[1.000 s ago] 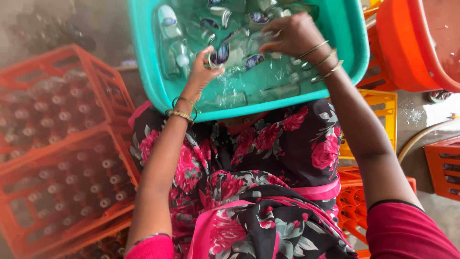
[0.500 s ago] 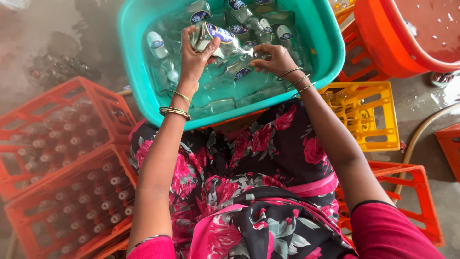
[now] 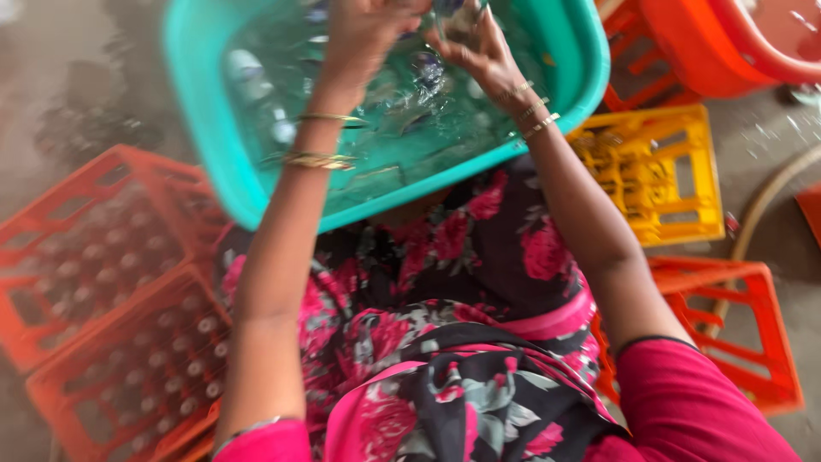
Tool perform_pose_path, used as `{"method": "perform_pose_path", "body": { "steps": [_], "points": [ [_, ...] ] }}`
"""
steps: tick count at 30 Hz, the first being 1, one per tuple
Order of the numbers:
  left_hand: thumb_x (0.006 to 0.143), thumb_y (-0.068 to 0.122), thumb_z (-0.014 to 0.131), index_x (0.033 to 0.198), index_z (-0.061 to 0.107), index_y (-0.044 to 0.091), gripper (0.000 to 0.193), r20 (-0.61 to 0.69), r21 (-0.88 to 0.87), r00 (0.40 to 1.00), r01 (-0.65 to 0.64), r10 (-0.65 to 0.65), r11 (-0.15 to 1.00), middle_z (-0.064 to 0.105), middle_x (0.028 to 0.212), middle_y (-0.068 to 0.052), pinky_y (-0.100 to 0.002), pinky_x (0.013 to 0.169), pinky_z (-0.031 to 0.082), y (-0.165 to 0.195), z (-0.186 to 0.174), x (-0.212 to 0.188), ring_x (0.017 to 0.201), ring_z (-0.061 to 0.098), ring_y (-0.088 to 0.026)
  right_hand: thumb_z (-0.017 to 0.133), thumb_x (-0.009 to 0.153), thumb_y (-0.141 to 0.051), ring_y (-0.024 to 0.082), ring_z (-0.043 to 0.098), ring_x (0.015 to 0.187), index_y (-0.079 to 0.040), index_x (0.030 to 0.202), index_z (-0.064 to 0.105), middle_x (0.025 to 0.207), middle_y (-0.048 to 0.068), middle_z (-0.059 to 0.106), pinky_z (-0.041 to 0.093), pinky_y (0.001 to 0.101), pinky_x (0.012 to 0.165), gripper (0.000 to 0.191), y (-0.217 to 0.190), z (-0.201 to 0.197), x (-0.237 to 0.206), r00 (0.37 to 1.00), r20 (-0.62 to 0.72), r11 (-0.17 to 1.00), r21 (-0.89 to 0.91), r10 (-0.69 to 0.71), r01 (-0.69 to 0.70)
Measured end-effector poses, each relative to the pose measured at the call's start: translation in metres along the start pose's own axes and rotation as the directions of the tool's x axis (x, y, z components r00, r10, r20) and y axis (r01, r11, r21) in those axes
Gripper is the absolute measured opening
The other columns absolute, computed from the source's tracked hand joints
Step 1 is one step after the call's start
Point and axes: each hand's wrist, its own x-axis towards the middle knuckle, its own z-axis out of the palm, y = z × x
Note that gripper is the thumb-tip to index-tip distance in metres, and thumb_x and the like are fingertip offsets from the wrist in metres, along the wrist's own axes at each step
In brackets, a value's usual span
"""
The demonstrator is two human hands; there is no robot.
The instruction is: The person washes clear plastic bottles by hand in a green tub filled with water. They repeatedly pick up bottles, rinse them, and place them into a yellow crate.
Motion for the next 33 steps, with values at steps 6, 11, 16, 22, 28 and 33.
{"method": "perform_pose_path", "body": {
  "steps": [6,11,16,22,28,33],
  "points": [
    [0.096,0.042,0.078,0.131,0.061,0.007,0.053,0.211,0.358,0.977,-0.040,-0.039,0.933,0.072,0.117,-0.011,-0.036,0.089,0.056,-0.076,-0.022,-0.062,0.105,0.071,-0.021,0.066,0.106,-0.017,0.022,0.063,0.097,-0.008,0.125,0.047,0.107,0.013,0.061,0.053,0.0356,0.086,0.028,-0.022,-0.126,-0.121,0.903,-0.429,0.529,-0.769,-0.010,-0.359],
    [0.080,0.039,0.085,0.136,0.056,0.005,0.072,0.208,0.810,0.960,-0.060,-0.190,0.584,0.067,0.123,-0.023,-0.053,0.088,0.052,-0.157,-0.054,-0.125,0.112,0.064,-0.044,0.060,0.111,-0.016,0.019,0.061,0.083,-0.008,0.115,0.049,0.095,0.007,0.058,0.054,0.0305,0.078,0.014,-0.129,-0.211,-0.314,0.900,-0.420,0.395,-0.851,-0.119,-0.345],
    [0.083,0.050,0.083,0.139,0.053,0.004,0.079,0.203,0.893,0.884,0.010,-0.422,0.450,0.068,0.112,-0.026,-0.055,0.084,0.053,-0.199,-0.046,-0.129,0.106,0.065,-0.045,0.070,0.100,-0.032,0.021,0.059,0.066,-0.013,0.135,0.049,0.085,0.005,0.063,0.049,0.0350,0.056,0.045,-0.127,-0.196,-0.371,0.364,-0.794,0.356,-0.201,0.487,-0.913],
    [0.088,0.044,0.085,0.123,0.065,0.000,0.060,0.171,0.875,0.942,-0.011,-0.288,0.485,0.070,0.114,-0.025,-0.051,0.085,0.056,-0.210,-0.049,-0.130,0.105,0.069,-0.042,0.067,0.089,-0.067,0.037,0.073,0.096,-0.020,0.138,0.064,0.098,0.021,0.075,0.053,0.0525,0.089,0.068,-0.049,-0.201,-0.350,0.253,-0.732,-0.278,-0.519,0.633,-0.808],
    [0.088,0.009,0.087,0.117,0.056,0.001,0.043,-0.033,0.172,0.991,0.136,-0.133,0.976,0.063,0.117,-0.011,-0.035,0.092,0.059,-0.181,-0.061,-0.134,0.105,0.066,-0.021,0.070,0.086,-0.065,0.036,0.068,0.107,-0.021,0.124,0.072,0.111,0.016,0.074,0.047,0.0518,0.092,0.058,0.008,-0.216,-0.288,0.343,-0.677,-0.457,-0.711,0.651,-0.534],
    [0.091,-0.003,0.085,0.121,0.058,0.003,0.041,-0.153,0.182,0.988,0.011,0.017,0.983,0.061,0.123,-0.009,-0.030,0.090,0.062,-0.125,-0.043,-0.121,0.107,0.066,-0.019,0.068,0.091,-0.044,0.038,0.069,0.103,-0.027,0.130,0.068,0.110,0.017,0.073,0.051,0.0537,0.083,0.042,0.046,-0.189,-0.270,0.493,-0.762,-0.469,-0.648,0.420,-0.601]
  ]
}}
